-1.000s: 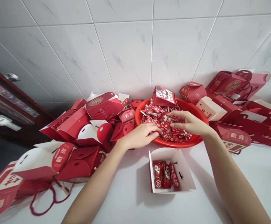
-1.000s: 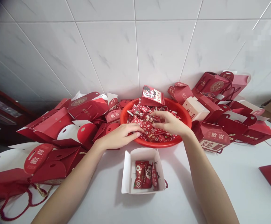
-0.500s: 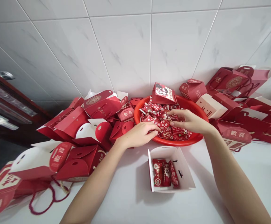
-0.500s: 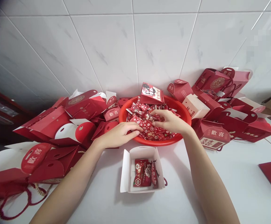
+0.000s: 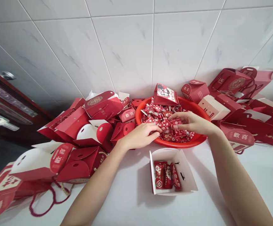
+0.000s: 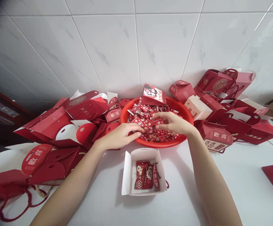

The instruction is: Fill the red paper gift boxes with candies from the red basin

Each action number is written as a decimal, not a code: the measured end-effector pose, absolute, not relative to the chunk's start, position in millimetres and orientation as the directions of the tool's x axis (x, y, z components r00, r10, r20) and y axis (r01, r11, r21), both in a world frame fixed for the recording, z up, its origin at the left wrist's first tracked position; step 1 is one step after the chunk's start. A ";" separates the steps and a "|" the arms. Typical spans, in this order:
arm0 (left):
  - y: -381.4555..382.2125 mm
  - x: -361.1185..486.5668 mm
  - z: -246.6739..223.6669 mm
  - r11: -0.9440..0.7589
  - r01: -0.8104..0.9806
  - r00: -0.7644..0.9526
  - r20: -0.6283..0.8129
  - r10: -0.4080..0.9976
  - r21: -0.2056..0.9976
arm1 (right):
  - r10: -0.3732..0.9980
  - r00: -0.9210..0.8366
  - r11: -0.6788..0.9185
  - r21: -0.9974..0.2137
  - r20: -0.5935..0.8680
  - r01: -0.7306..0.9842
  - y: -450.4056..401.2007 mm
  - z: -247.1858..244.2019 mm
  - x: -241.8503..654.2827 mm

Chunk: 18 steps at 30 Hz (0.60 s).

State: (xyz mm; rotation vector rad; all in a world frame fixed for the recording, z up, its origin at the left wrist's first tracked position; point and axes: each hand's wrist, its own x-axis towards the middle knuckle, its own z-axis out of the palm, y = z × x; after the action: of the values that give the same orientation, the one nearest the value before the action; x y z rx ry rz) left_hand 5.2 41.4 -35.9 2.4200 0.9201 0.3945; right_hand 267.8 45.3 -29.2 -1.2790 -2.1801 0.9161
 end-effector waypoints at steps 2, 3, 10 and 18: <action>41.4 5.6 -36.5 -0.630 0.536 0.720 0.084 0.688 0.562 | 0.891 -0.448 0.358 -0.723 0.075 0.591 46.7 -30.4 271.2; 41.4 5.8 -37.0 -0.625 0.540 0.713 0.088 0.696 0.564 | 0.901 -0.424 0.361 -0.697 0.091 0.619 47.9 -31.6 273.5; 41.3 6.8 -41.4 -0.590 0.555 0.670 0.105 0.735 0.586 | 0.975 -0.150 0.196 -0.326 0.163 0.925 58.7 -46.8 294.0; 40.8 6.9 -41.1 -0.593 0.552 0.671 0.110 0.733 0.586 | 0.993 -0.075 0.091 -0.192 0.090 0.977 56.8 -45.8 292.9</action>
State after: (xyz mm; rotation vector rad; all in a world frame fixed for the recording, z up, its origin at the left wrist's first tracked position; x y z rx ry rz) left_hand 6.9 40.8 -41.1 2.3687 0.9929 0.4673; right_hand 292.9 56.8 -45.8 -1.9900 -2.1654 0.1196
